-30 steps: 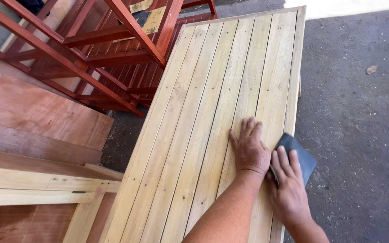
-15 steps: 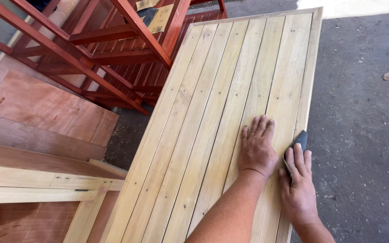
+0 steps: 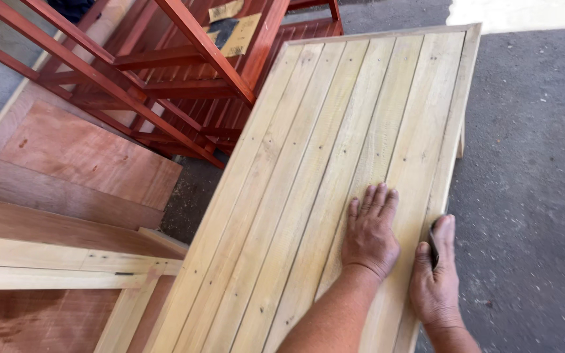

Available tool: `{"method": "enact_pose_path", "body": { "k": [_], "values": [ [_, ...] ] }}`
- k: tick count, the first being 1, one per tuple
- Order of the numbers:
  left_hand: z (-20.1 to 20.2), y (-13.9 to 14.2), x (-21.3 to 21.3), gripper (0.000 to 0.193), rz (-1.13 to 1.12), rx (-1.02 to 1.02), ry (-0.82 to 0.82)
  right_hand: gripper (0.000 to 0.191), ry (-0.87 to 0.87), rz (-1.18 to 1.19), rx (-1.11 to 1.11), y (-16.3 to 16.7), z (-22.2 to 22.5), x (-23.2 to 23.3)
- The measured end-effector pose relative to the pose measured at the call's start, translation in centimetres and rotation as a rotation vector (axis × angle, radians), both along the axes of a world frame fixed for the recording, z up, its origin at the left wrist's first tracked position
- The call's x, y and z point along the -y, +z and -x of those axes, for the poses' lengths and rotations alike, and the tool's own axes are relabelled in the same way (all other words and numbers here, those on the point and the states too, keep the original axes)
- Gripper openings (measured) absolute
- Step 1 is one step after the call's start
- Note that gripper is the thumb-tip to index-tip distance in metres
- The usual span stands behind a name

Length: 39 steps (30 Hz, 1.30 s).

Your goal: The person sands a slatted wooden panel resting on a work surface, using a sanding block by hand. They rub the block along the planks and edges, repositioning the panel and working across different sections of the surface throughout the clip.

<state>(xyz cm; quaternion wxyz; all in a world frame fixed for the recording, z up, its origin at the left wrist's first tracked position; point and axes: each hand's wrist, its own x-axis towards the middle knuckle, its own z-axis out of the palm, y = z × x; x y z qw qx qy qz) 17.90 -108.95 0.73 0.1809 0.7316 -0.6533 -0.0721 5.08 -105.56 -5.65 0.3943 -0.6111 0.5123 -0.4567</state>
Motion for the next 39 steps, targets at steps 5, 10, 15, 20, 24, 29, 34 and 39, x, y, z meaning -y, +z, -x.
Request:
{"method": "enact_pose_path", "body": {
  "k": [5,10,15,20,24,29,34,39],
  "values": [
    [0.2,0.4,0.1,0.066,0.007,0.062,-0.003,0.059,-0.051,0.176,0.045,-0.4,-0.2,-9.6],
    [0.3,0.6,0.0,0.067,0.003,0.07,-0.009,0.067,-0.145,-0.571,0.433,1.7,-0.4,-5.6],
    [0.5,0.6,-0.3,0.066,-0.042,0.087,0.001,0.059,-0.117,-0.784,0.561,5.1,0.2,-1.7],
    [0.8,0.4,0.1,0.06,0.009,0.119,-0.101,0.064,-0.106,-0.636,0.569,5.0,0.5,-5.6],
    [0.6,0.1,0.4,0.059,0.001,0.108,-0.119,0.062,-0.097,-0.725,0.616,4.7,0.1,-1.7],
    [0.6,-0.1,0.3,0.056,-0.032,0.104,-0.125,0.061,-0.096,-0.676,0.521,6.2,0.2,-2.9],
    [0.8,0.2,0.4,0.057,0.011,0.158,-0.126,0.062,-0.199,-0.756,0.695,6.0,0.5,-7.5],
    [0.8,0.2,0.4,0.057,-0.038,0.167,-0.129,0.059,-0.206,-0.85,0.658,5.3,0.1,-3.0]
  ]
}}
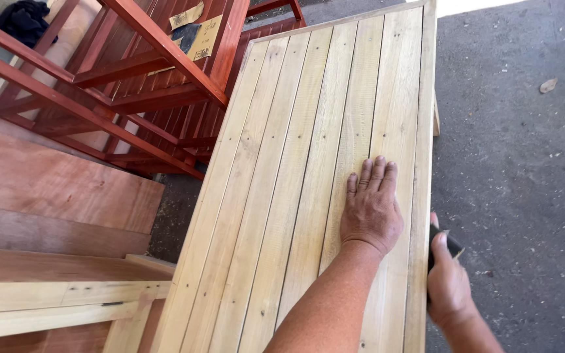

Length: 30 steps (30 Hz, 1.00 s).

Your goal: The person sands a slatted wooden panel resting on a work surface, using a sanding block by hand. They rub the block along the planks and edges, repositioning the panel and working across different sections of the surface throughout the clip.

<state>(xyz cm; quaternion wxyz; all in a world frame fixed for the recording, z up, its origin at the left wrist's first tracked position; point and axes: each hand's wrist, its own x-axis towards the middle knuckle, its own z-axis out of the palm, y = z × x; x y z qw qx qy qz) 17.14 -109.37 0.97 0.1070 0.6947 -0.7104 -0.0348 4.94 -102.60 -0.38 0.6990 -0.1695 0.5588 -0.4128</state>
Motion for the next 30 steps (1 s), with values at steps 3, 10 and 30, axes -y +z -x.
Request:
{"method": "enact_pose_path", "body": {
  "k": [3,10,30],
  "values": [
    [0.0,-0.1,-0.1,0.057,-0.003,-0.015,0.004,0.056,-0.044,-0.113,-0.004,0.6,-0.1,-0.9],
    [0.1,-0.1,0.0,0.057,0.031,0.007,0.006,0.055,-0.084,0.013,-0.028,-0.3,-0.2,-4.7],
    [0.2,0.0,0.0,0.054,0.006,0.016,0.015,0.057,-0.03,-0.029,0.126,-3.2,1.0,-6.2]
  ]
}}
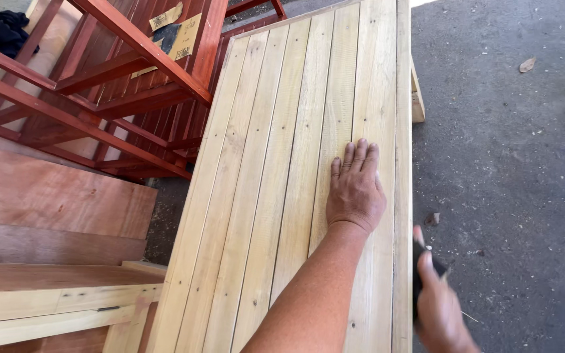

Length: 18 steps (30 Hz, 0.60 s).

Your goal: The person sands a slatted wooden panel resting on a work surface, using a sanding block by hand. They rub the block along the planks and edges, repositioning the panel and working across different sections of the surface throughout the clip.

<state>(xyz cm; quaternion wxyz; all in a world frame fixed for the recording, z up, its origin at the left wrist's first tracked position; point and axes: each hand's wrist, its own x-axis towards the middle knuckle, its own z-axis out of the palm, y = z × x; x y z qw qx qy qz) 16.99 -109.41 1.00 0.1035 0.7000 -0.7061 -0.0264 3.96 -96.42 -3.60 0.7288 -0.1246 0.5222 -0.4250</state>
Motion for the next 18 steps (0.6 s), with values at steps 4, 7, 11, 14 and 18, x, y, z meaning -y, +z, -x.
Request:
{"method": "enact_pose_path", "body": {
  "k": [4,7,11,14,18],
  "values": [
    [0.2,0.0,0.2,0.053,0.012,0.001,0.013,0.055,-0.06,-0.071,-0.053,0.4,-0.3,-3.5],
    [0.3,0.0,0.1,0.053,-0.009,0.022,0.019,0.055,-0.039,-0.205,-0.068,1.2,-0.8,-2.6],
    [0.3,0.0,0.0,0.054,0.007,0.025,0.028,0.056,-0.096,-0.242,0.024,0.7,-1.0,-1.4],
    [0.2,-0.1,-0.1,0.054,-0.006,0.042,0.017,0.057,0.038,-0.039,-0.164,-0.9,-0.9,-4.5],
    [0.2,-0.1,0.1,0.054,0.002,0.028,0.015,0.06,-0.073,0.141,-0.149,-2.2,-0.9,-5.7]
  ]
}}
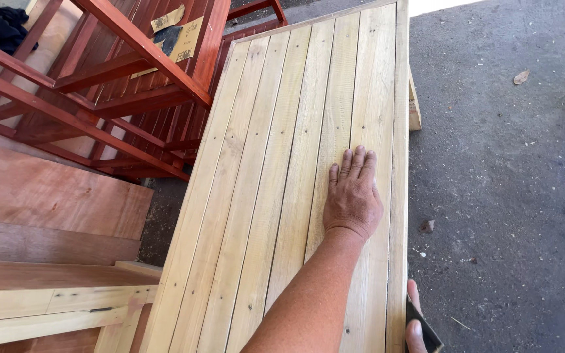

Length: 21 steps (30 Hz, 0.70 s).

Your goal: The person sands a slatted wooden panel resting on a work surface, using a sanding block by hand. They rub the block along the planks and edges, repositioning the panel and working across different sections of the surface throughout the clip.

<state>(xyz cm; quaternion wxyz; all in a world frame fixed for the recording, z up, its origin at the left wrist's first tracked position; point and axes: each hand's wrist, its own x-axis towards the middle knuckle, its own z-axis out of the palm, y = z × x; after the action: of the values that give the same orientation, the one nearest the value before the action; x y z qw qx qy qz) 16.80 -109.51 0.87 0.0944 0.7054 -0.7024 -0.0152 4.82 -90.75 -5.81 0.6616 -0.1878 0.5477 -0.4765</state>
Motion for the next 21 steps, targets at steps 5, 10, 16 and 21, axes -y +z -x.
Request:
{"method": "enact_pose_path", "body": {
  "k": [5,10,16,21],
  "values": [
    [0.1,-0.1,0.2,0.054,-0.008,0.029,-0.002,0.061,0.085,-0.357,0.06,1.7,0.4,6.3],
    [0.2,0.0,0.7,0.055,0.002,0.0,-0.019,0.057,-0.023,-0.194,0.114,3.7,0.2,5.3],
    [0.0,0.2,1.2,0.056,-0.025,-0.053,-0.035,0.057,0.069,-0.118,0.013,2.5,0.2,10.0],
    [0.0,0.2,1.0,0.057,0.014,-0.059,-0.033,0.054,0.042,-0.134,0.065,4.3,-0.1,11.8]
  ]
}}
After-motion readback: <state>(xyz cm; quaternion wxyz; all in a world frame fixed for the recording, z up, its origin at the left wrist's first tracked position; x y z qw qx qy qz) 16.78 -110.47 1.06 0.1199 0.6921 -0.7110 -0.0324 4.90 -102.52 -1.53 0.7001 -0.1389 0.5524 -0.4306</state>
